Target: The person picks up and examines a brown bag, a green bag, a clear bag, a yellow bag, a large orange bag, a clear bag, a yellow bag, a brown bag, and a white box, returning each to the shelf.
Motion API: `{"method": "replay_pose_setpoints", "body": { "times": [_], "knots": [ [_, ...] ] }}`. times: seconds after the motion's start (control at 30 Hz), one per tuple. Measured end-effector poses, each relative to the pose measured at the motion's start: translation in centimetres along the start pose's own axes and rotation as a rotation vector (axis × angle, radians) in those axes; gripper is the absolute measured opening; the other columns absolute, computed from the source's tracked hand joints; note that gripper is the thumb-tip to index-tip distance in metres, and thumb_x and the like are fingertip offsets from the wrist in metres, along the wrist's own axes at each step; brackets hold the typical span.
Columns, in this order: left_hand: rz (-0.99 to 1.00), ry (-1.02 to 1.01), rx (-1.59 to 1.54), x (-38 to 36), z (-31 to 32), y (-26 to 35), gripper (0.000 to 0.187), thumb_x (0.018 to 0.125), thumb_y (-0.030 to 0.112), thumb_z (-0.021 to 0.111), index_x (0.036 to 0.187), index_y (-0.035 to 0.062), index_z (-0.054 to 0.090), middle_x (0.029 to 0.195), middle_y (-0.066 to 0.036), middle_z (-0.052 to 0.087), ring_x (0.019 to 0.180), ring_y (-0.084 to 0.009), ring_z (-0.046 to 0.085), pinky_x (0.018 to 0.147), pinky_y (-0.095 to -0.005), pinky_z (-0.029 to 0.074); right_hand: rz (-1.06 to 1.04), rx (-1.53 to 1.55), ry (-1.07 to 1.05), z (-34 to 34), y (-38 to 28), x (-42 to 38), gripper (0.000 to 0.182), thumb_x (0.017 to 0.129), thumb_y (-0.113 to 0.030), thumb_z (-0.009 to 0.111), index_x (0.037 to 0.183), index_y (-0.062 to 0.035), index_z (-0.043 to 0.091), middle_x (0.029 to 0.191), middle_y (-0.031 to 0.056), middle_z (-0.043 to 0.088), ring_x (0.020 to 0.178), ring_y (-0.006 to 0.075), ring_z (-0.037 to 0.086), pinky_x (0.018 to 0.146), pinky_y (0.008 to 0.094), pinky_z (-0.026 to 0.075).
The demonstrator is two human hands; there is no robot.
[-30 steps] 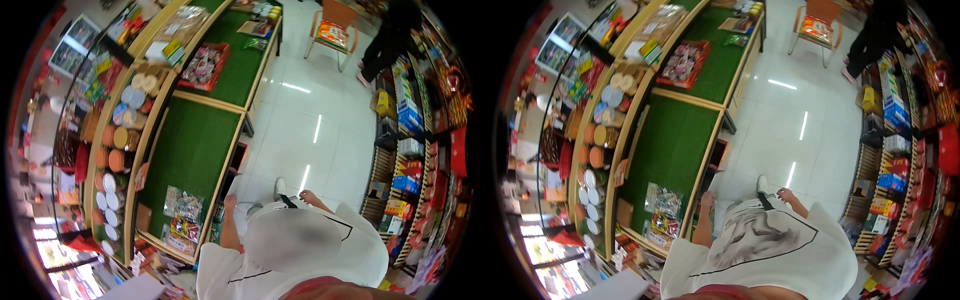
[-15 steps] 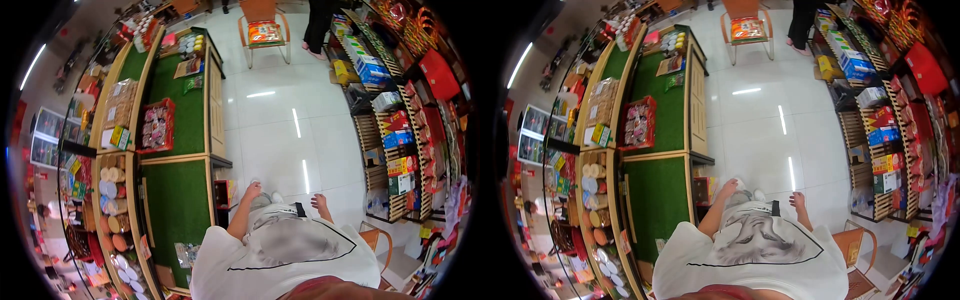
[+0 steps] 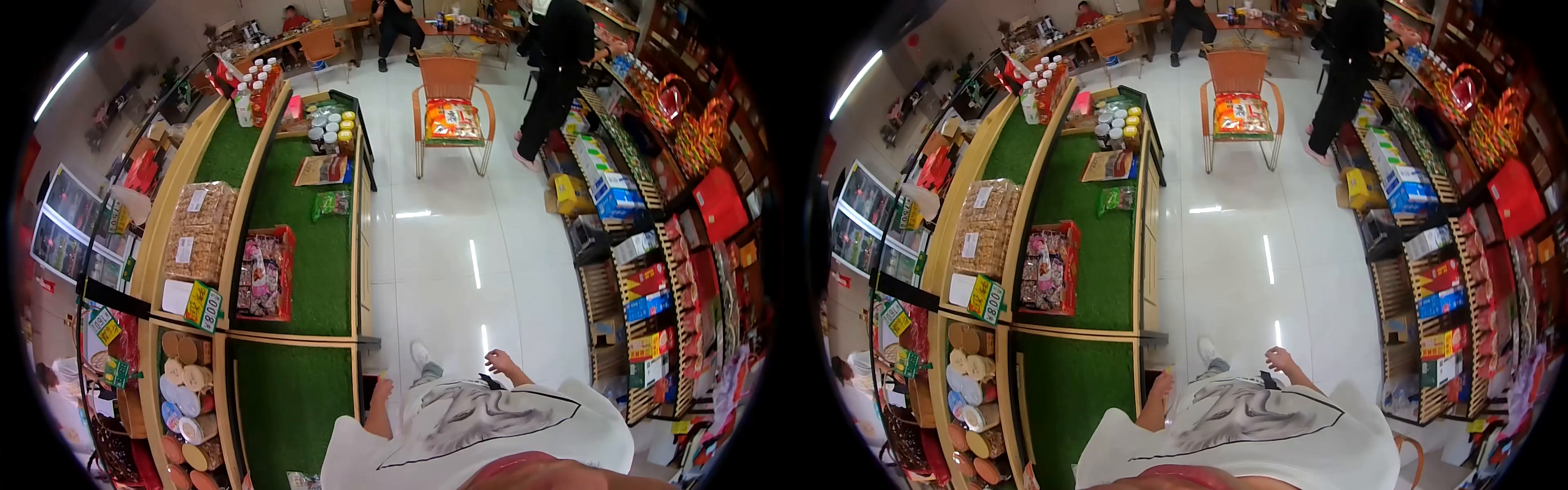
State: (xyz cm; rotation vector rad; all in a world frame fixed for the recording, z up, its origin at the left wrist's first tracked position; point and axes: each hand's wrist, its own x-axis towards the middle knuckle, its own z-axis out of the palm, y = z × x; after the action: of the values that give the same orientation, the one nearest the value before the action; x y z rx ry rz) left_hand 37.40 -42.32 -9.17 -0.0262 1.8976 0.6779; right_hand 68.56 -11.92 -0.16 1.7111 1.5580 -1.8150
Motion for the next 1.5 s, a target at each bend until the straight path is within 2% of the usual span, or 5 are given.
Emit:
{"method": "replay_pose_setpoints", "body": {
  "times": [0.47,0.57,0.7,0.9,1.5],
  "knots": [
    [0.124,-0.145,-0.072,7.5,-5.3,13.9,0.038,0.089,0.028,0.048,0.121,0.0083,0.053,0.1,-0.01,0.062,0.072,-0.0169,0.058,0.053,-0.0277,0.046,0.086,-0.137,0.042,-0.3,-6.3,11.5,0.032,0.086,-0.026,0.055,0.108,-0.0041,0.062,0.093,0.014,0.067,0.072,0.0265,0.066,0.063,0.0397,0.054],
    [0.064,-0.173,-0.077,9.9,-5.4,16.9,0.039,0.09,0.029,0.046,0.123,0.0081,0.051,0.103,-0.01,0.062,0.075,-0.0179,0.057,0.056,-0.0283,0.046,-0.845,-0.996,0.055,-2.6,0.3,16.2,0.032,0.084,-0.026,0.057,0.101,-0.0005,0.065,0.089,0.0139,0.067,0.074,0.0261,0.066,0.066,0.0385,0.054],
    [0.015,-0.161,-0.078,12.1,-6.5,21.5,0.042,0.086,0.034,0.049,0.119,0.0091,0.054,0.099,-0.006,0.064,0.076,-0.018,0.058,0.056,-0.0339,0.045,-0.589,-0.879,-0.083,-3.3,-2.5,18.7,0.031,0.084,-0.026,0.057,0.099,-0.0001,0.064,0.084,0.0144,0.067,0.068,0.0253,0.065,0.06,0.0374,0.054],
    [-0.008,-0.222,-0.111,19.2,-10.6,28.7,0.034,0.089,0.033,0.05,0.109,0.0067,0.057,0.091,-0.009,0.063,0.064,-0.0185,0.055,0.051,-0.0306,0.045,0.13,-0.07,0.001,-3.9,-18.2,26.0,0.029,0.084,-0.025,0.057,0.095,0.0005,0.064,0.077,0.0151,0.066,0.06,0.0241,0.064,0.052,0.0358,0.053],
    [0.071,0.406,-0.924,35.2,-25.1,59.3,0.035,0.086,0.032,0.057,0.113,0.0097,0.056,0.106,-0.006,0.059,0.093,-0.0175,0.055,0.074,-0.0369,0.048,-0.143,-0.136,-0.366,7.9,-67.5,40.5,0.047,0.091,-0.039,0.052,0.124,-0.0061,0.05,0.105,0.0112,0.062,0.084,0.0206,0.062,0.071,0.0329,0.051]
  ]
}}
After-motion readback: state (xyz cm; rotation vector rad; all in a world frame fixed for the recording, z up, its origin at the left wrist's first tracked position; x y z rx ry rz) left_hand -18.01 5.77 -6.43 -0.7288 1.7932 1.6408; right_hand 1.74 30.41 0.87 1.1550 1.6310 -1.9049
